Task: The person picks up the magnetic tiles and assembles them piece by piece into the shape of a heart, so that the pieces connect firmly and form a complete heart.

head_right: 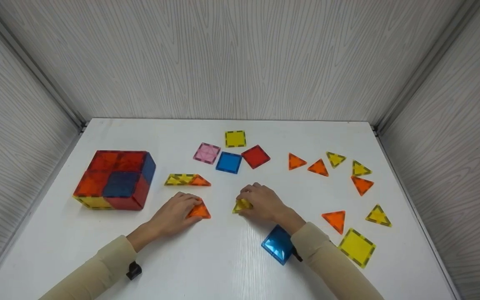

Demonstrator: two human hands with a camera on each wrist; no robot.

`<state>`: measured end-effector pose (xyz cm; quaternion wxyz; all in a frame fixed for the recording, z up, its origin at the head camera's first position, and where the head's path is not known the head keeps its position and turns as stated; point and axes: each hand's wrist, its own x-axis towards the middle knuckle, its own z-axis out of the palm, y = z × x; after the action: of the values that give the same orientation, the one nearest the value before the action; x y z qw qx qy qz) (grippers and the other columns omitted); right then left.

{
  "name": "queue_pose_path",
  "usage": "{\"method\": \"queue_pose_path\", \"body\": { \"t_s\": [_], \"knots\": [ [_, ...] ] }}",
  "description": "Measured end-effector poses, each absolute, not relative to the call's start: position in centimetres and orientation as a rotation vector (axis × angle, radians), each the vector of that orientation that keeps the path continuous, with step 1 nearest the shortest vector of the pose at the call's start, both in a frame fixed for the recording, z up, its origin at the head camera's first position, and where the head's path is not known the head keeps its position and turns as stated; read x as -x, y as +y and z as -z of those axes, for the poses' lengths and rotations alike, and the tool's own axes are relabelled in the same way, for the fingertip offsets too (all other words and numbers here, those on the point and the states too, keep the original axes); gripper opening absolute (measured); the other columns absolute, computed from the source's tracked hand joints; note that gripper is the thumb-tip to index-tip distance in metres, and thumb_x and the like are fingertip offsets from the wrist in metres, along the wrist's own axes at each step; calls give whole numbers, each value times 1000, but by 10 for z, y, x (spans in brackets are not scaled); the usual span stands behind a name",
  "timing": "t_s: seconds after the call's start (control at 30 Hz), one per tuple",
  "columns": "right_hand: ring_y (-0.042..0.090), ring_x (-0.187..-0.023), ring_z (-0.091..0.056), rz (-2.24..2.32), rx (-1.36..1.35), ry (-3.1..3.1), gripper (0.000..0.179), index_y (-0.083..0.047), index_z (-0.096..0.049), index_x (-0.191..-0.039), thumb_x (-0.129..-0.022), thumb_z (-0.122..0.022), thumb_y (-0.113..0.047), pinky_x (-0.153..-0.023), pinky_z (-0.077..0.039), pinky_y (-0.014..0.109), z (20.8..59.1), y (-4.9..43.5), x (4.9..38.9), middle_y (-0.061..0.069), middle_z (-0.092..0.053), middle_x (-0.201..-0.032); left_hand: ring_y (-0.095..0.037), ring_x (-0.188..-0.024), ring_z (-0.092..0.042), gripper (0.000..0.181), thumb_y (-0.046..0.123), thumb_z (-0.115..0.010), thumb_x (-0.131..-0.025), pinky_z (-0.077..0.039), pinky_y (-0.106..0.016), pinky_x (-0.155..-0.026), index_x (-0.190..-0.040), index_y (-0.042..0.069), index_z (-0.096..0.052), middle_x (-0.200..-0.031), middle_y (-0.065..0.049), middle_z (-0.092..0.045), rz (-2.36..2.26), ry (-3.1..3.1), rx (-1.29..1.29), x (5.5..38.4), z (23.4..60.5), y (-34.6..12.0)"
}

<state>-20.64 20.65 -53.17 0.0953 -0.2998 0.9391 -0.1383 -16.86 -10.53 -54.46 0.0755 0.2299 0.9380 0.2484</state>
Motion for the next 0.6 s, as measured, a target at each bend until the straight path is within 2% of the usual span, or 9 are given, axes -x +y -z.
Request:
{"method": "queue_pose_path", "body": {
  "t_s": [0.2, 0.43, 0.6],
  "knots": [
    [28, -130, -59, 429, 886, 2751, 42, -21, -70, -136, -98, -75, -37, -107, -57, 46, 534, 200, 207, 6, -65, -146, -23, -121, -56, 45, 36, -75, -99, -53, -42, -106, -136, 12, -68, -135, -6, -69, -721, 2824, -681, 170, 546, -104],
    [20, -108, -60, 329, 800, 2872, 50, -18, -71, -135, -93, -80, -43, -90, -60, 33, 533, 199, 202, 6, -69, -124, -23, -121, -56, 45, 36, -74, -99, -53, -42, -106, -136, 12, -68, -136, -6, -69, -712, 2821, -693, 169, 543, -101],
    [20, -109, -59, 353, 801, 2833, 49, -18, -70, -138, -95, -79, -40, -93, -59, 33, 532, 192, 204, 5, -69, -124, -23, -122, -56, 46, 38, -73, -100, -53, -42, -108, -138, 13, -67, -138, -5, -68, -689, 2809, -698, 170, 543, -97]
  ]
}}
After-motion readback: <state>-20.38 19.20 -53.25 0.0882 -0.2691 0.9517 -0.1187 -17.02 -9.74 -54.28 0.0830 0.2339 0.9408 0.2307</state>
